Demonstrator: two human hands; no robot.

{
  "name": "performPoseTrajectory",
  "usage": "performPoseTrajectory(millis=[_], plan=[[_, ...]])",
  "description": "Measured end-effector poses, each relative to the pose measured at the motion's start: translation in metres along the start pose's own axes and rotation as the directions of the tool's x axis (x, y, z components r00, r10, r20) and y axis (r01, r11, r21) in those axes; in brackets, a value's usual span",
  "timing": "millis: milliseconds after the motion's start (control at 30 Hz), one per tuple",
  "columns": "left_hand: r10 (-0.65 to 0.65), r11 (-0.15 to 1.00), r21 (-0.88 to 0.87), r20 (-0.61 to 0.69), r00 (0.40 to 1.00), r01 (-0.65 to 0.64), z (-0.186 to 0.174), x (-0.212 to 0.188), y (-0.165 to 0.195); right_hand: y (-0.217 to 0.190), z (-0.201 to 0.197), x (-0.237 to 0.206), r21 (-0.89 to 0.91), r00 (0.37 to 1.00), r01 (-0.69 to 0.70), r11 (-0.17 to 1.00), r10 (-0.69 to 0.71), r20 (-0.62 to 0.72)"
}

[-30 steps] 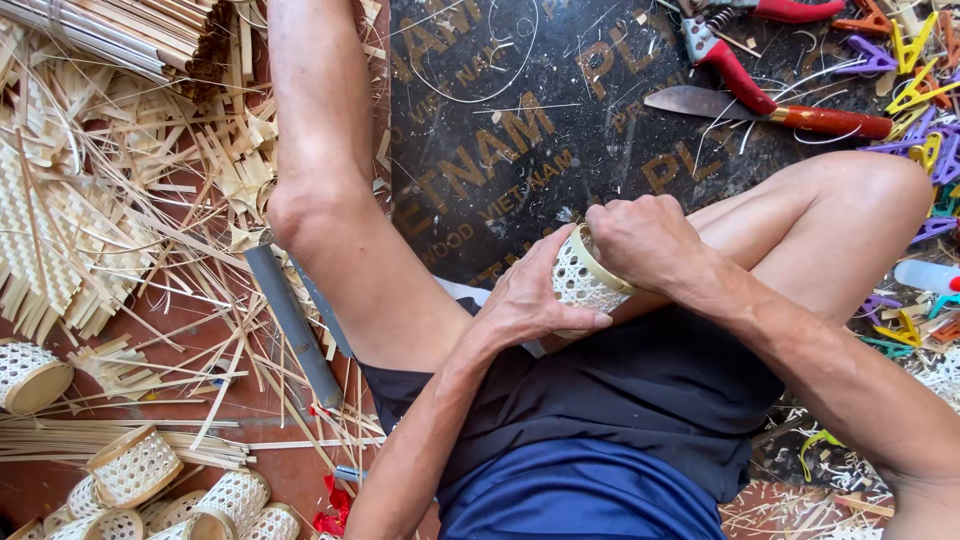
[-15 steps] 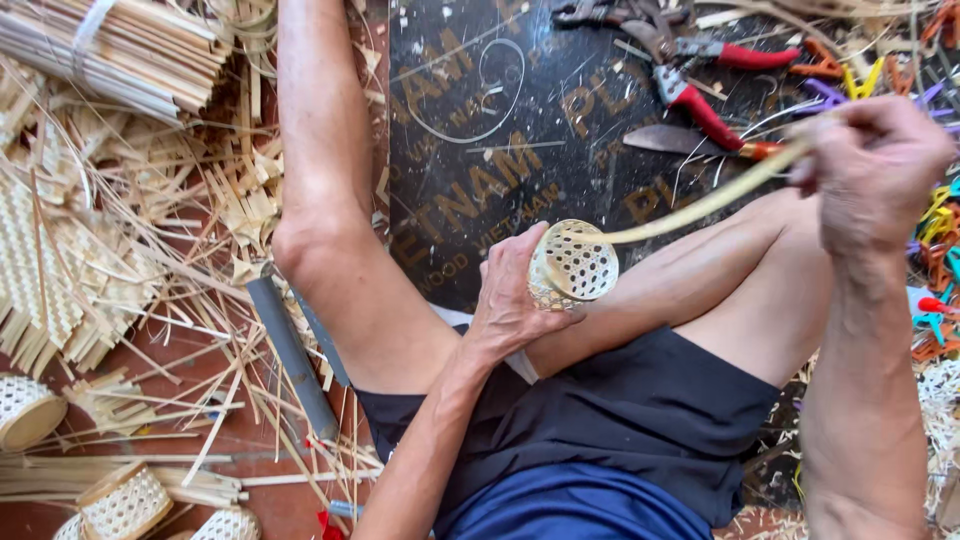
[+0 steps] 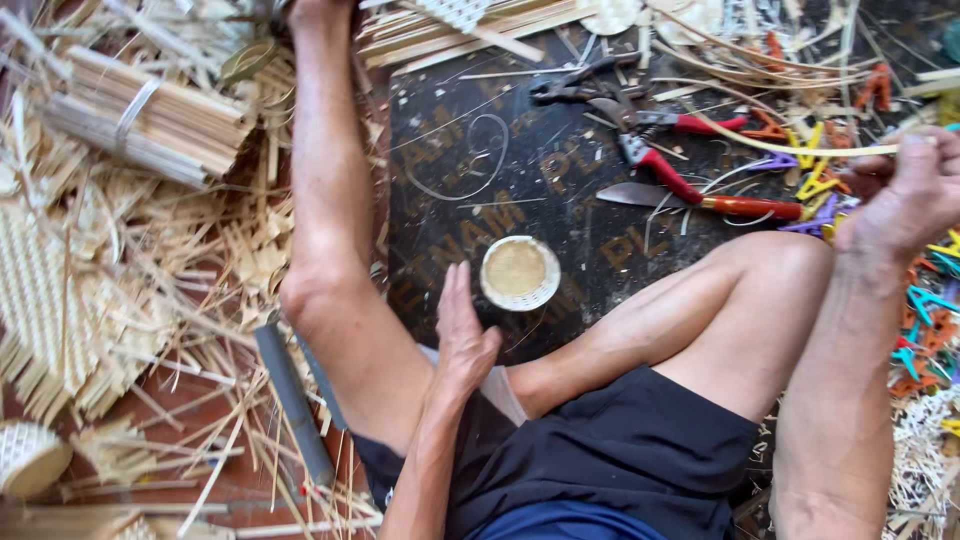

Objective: The person sits on the floor of a bamboo craft workshop and assembles small woven bamboo baskets. They bend thin bamboo strips, fit a rim strip around a woven basket body using a gray pipe as a form, secure parts with clothespins, trim with pliers, and press a round base into a finished basket.

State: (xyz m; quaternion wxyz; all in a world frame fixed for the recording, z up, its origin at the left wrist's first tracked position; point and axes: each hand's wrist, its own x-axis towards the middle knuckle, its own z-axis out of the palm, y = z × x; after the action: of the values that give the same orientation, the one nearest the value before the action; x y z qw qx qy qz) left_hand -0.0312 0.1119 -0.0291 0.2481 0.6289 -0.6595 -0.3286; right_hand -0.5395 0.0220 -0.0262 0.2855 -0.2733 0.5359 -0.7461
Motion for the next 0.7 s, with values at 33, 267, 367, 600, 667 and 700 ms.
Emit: performPoseTrajectory(millis=[33, 267, 367, 600, 667, 700], plan=[[0.042, 0.998, -0.037, -0.043, 0.998, -0.044, -0.002, -0.006, -0.001, -0.005, 0.005, -0.005, -0.004, 0.999, 0.036, 0.999, -0.036, -0.011], [-0.398, 0.719, -0.626, -0.015, 0.917, 0.302, 0.009, -0.002, -0.001, -0.03, 0.038, 0.009, 0.068, 0.992, 0.125, 0.99, -0.124, -0.016], [-0.47, 0.593, -0.737, 0.011, 0.882, 0.325, 0.016, 0.012, 0.004, -0.017, 0.056, 0.052, 0.06, 0.987, 0.158, 0.986, -0.16, 0.028], [-0.373, 0.707, -0.674, -0.097, 0.923, 0.214, -0.02, 0.023, 0.04, 0.023, 0.1, 0.124, -0.058, 0.953, -0.301, 0.952, 0.303, 0.028], [-0.234, 0.835, -0.547, -0.253, 0.939, 0.061, -0.056, 0.011, 0.042, 0.031, 0.119, 0.117, -0.562, 0.979, -0.159, 0.812, 0.203, 0.016], [-0.283, 0.823, -0.56, -0.256, 0.924, 0.097, -0.079, 0.005, 0.039, 0.034, 0.135, 0.109, -0.835, 0.994, 0.054, 0.547, 0.048, 0.095]])
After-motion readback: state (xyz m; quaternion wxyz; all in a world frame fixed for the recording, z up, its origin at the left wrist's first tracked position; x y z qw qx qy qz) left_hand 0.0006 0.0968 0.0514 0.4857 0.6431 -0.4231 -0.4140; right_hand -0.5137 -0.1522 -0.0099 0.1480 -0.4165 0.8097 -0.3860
